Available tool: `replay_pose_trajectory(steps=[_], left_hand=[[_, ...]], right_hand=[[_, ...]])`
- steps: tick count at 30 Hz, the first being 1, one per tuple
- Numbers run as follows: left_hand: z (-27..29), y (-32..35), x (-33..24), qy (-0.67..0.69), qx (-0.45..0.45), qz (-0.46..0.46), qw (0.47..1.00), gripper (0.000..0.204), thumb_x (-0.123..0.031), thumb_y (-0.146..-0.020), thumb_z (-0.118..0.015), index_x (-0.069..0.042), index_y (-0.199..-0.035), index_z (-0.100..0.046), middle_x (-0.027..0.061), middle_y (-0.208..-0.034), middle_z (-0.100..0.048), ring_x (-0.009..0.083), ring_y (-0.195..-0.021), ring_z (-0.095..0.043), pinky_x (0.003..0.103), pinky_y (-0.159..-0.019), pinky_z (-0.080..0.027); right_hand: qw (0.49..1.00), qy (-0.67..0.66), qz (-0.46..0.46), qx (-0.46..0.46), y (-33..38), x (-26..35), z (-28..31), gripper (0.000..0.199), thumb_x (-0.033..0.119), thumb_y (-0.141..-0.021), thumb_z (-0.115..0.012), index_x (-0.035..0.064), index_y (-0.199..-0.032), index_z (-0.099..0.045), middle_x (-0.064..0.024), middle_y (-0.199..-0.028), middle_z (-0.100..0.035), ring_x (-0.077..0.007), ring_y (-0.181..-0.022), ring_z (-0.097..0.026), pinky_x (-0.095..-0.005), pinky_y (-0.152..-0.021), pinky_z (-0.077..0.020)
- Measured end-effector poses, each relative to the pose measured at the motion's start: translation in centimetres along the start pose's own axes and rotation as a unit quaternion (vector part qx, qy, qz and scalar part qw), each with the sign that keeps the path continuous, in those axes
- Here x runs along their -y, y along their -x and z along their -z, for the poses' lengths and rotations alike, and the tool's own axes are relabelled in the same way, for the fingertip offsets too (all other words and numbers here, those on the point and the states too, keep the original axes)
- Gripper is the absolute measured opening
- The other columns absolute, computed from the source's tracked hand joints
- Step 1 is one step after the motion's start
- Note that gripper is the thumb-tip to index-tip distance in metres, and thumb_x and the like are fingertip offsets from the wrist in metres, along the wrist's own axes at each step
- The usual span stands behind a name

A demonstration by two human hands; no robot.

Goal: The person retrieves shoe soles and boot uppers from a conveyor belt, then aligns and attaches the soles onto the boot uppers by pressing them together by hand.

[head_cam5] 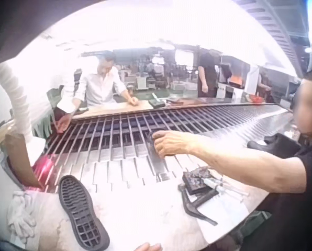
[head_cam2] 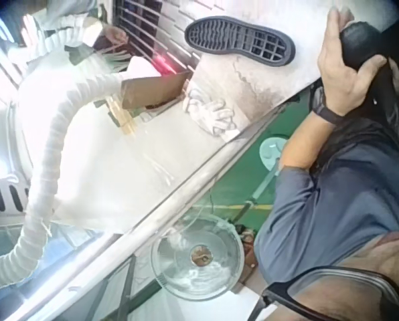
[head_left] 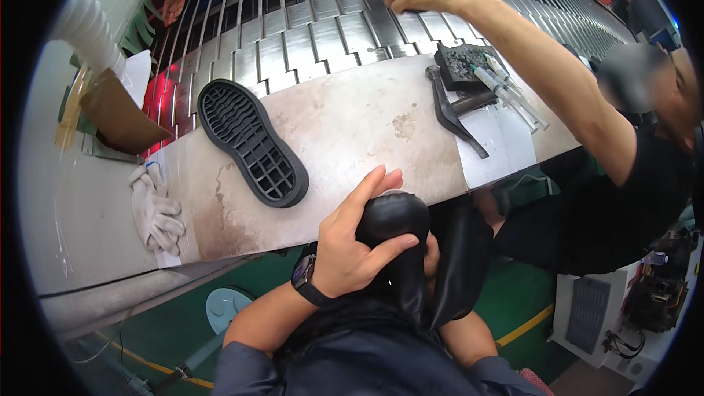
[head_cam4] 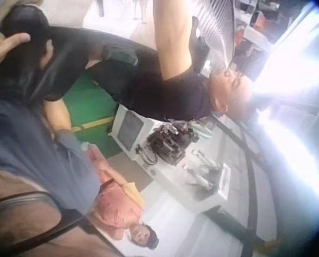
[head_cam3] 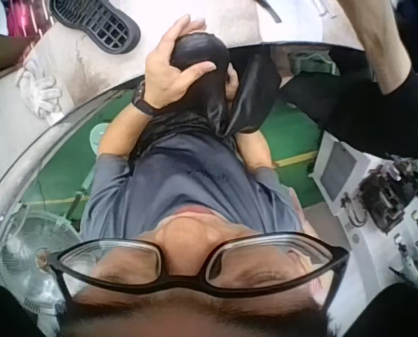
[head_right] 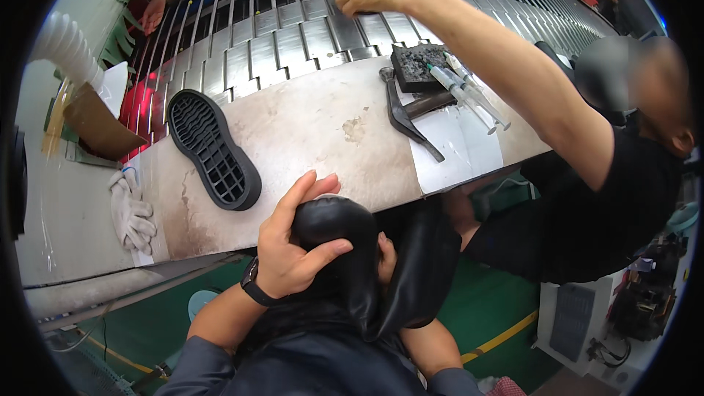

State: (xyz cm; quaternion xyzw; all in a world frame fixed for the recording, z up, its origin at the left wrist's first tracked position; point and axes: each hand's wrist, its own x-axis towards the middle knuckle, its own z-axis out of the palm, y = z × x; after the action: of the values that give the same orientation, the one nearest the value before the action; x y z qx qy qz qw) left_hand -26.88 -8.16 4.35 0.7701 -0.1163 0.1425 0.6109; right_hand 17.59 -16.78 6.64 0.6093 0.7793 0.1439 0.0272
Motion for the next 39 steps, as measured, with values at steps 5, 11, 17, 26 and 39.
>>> replay_pose_trajectory(steps=[5, 11, 17, 26, 39], left_hand=[[3.0, 1.7, 0.4, -0.035, -0.005, 0.027, 0.999, 0.088, -0.008, -0.081, -0.096, 0.004, -0.154, -0.049, 0.0243, -0.142, -0.069, 0.0323, -0.128, -0.071, 0.040, -0.109, -0.056], [0.1, -1.6, 0.2, 0.099, 0.051, 0.026, 0.993, 0.100, -0.010, -0.078, -0.098, 0.001, -0.161, -0.043, 0.0241, -0.159, -0.054, 0.0365, -0.148, -0.054, 0.046, -0.121, -0.045], [2.5, -3.2, 1.8, 0.101, 0.158, 0.061, 0.980, 0.080, -0.012, -0.078, -0.094, 0.009, -0.146, -0.057, 0.0276, -0.143, -0.066, 0.0372, -0.140, -0.062, 0.047, -0.120, -0.046], [1.1, -1.9, 0.7, 0.127, 0.057, 0.070, 0.988, 0.059, -0.018, -0.084, -0.083, 0.007, -0.132, -0.059, 0.0281, -0.129, -0.069, 0.0384, -0.128, -0.066, 0.050, -0.117, -0.047], [0.6, -1.1, 1.0, 0.164, 0.080, 0.052, 0.982, 0.051, -0.004, -0.095, -0.077, 0.017, -0.133, -0.052, 0.0355, -0.131, -0.069, 0.0387, -0.117, -0.071, 0.047, -0.105, -0.058]], right_hand=[[0.768, -0.544, -0.313, -0.125, -1.1, 26.5, -6.9, 0.032, 0.024, -0.103, -0.053, 0.0046, -0.127, -0.062, -0.0111, -0.133, -0.067, -0.0262, -0.134, -0.061, -0.0380, -0.130, -0.0349], [0.236, -0.748, -0.526, -0.330, 3.8, 53.0, -9.7, 0.052, 0.034, -0.111, -0.042, 0.0009, -0.150, -0.053, -0.0160, -0.147, -0.064, -0.0287, -0.141, -0.059, -0.0378, -0.128, -0.0362], [0.115, -0.724, -0.525, -0.433, 4.1, 55.6, -11.3, 0.059, 0.038, -0.114, -0.038, -0.0002, -0.158, -0.049, -0.0177, -0.151, -0.062, -0.0296, -0.142, -0.058, -0.0380, -0.127, -0.0371], [0.044, -0.744, -0.423, -0.516, 4.8, 55.5, -5.0, 0.060, 0.039, -0.114, -0.037, 0.0000, -0.158, -0.049, -0.0179, -0.151, -0.062, -0.0297, -0.142, -0.059, -0.0387, -0.127, -0.0381], [0.075, -0.707, -0.429, -0.557, 4.5, 57.7, -2.0, 0.062, 0.041, -0.114, -0.036, 0.0004, -0.159, -0.049, -0.0182, -0.152, -0.062, -0.0298, -0.141, -0.059, -0.0397, -0.126, -0.0396]])
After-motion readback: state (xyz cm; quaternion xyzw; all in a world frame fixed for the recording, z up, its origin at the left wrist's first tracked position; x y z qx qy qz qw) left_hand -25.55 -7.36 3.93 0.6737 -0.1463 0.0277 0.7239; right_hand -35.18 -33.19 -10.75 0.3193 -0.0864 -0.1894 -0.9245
